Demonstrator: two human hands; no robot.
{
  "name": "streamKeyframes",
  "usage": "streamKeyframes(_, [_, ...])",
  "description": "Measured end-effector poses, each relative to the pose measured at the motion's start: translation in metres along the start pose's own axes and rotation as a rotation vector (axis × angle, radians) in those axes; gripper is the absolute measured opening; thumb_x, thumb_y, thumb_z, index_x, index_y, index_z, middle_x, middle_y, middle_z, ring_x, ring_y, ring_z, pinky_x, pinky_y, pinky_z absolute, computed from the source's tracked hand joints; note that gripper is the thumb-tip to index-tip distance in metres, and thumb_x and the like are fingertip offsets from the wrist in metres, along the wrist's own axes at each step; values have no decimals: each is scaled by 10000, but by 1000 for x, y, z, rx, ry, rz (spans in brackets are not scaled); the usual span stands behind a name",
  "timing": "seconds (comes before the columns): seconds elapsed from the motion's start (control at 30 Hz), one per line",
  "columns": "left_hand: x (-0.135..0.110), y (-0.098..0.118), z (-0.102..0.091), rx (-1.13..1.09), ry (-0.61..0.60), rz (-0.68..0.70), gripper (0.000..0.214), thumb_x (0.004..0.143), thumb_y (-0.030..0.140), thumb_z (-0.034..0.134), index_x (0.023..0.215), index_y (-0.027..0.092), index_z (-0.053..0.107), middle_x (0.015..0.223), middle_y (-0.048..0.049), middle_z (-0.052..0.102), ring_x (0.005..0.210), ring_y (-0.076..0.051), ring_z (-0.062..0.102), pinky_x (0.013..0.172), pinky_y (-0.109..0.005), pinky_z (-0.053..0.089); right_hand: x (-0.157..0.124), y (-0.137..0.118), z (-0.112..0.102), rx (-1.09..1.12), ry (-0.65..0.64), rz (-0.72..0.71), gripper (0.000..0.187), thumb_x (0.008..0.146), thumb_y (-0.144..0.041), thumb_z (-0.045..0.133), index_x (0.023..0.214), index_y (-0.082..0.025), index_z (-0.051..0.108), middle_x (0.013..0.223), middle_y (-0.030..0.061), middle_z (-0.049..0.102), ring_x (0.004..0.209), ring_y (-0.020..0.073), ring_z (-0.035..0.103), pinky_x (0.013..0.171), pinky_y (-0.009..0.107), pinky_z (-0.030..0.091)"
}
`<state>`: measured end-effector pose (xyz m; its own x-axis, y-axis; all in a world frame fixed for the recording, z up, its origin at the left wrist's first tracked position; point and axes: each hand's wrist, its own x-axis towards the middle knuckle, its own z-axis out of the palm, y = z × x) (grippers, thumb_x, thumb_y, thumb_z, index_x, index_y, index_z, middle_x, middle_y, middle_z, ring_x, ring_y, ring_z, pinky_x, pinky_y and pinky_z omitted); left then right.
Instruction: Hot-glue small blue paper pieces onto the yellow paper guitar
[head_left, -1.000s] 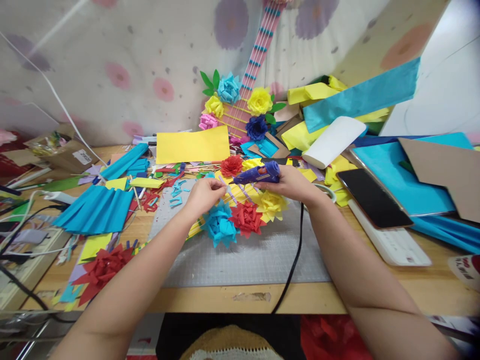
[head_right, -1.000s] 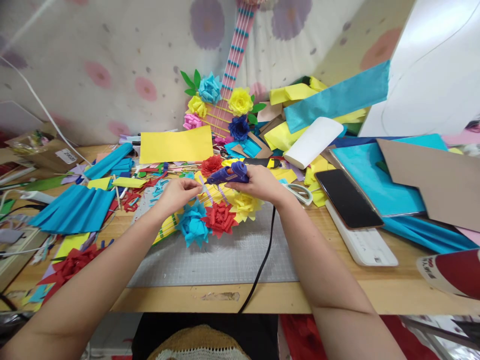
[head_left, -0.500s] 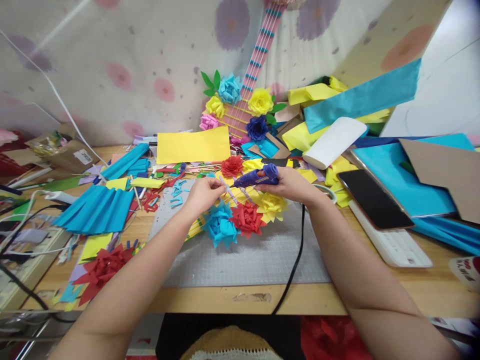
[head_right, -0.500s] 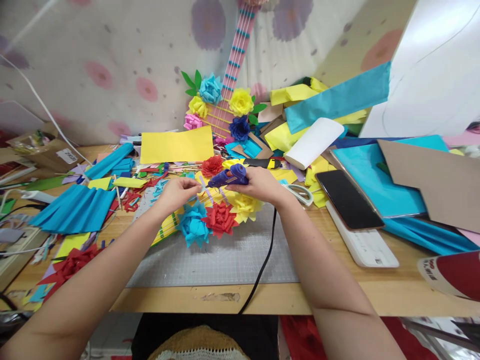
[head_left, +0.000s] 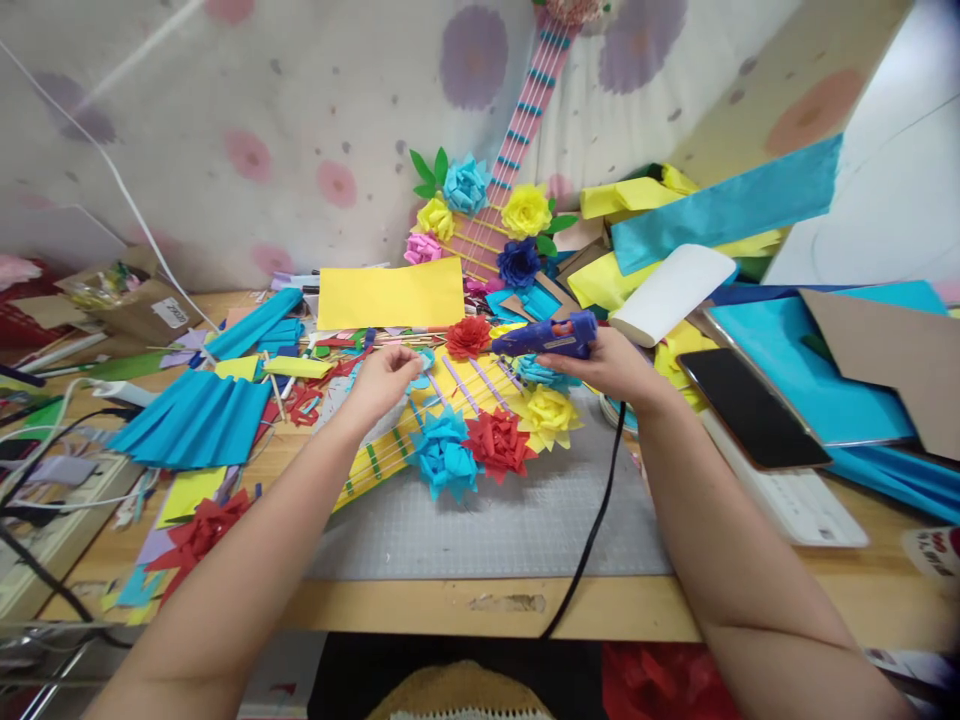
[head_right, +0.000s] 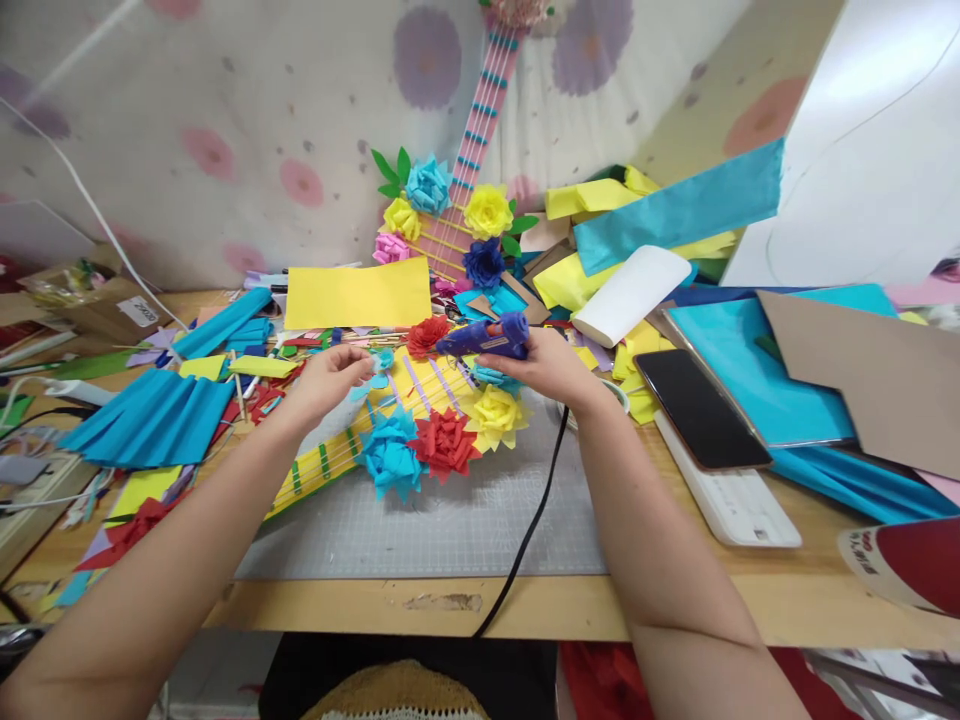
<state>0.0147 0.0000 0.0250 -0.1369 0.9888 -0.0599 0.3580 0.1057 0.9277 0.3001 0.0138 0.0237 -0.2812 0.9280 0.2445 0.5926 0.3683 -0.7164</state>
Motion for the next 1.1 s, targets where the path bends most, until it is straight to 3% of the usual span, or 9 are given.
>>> streamKeyframes(0.13, [4,-3,-12,-75,22,-33,100,726,199,611,696,176,519,597,15,626,613,-131,602,653,-263,454,-1,5,-7,83,69,43,465,671,-591,674,865,-170,704,717,34,663,681,185,600,607,286,469])
streamKeyframes(0.33, [7,-4,-25,-25,15,-8,110,712,196,649,716,172,541,597,24,613,579,-122,596,615,-255,465,0,7,-11,144,126,167,499,580,-667,694,634,-178,610,616,37,601,604,163,528,562,298,444])
streamKeyframes(0.7, [19,-17,-38,100,-88,-2,172,649,277,705,669,174,568,596,-7,661,512,-122,580,557,-264,468,-1,18,-8,195,168,247,495,556,-629,744,662,-161,623,635,52,619,626,173,520,597,320,439])
streamKeyframes(0.9, [24,-8,-42,56,-99,-8,175,647,280,692,649,172,555,579,8,633,503,-97,532,572,-254,460,0,16,-9,204,216,268,403,565,-524,775,651,-158,628,665,53,625,673,174,536,622,300,442])
streamKeyframes(1.1, [24,-2,-43,69,-133,-73,127,659,231,655,660,171,542,584,13,626,554,-106,568,574,-239,468,-2,24,-20,179,264,205,327,692,-464,697,605,-164,601,568,3,507,577,110,427,545,269,348])
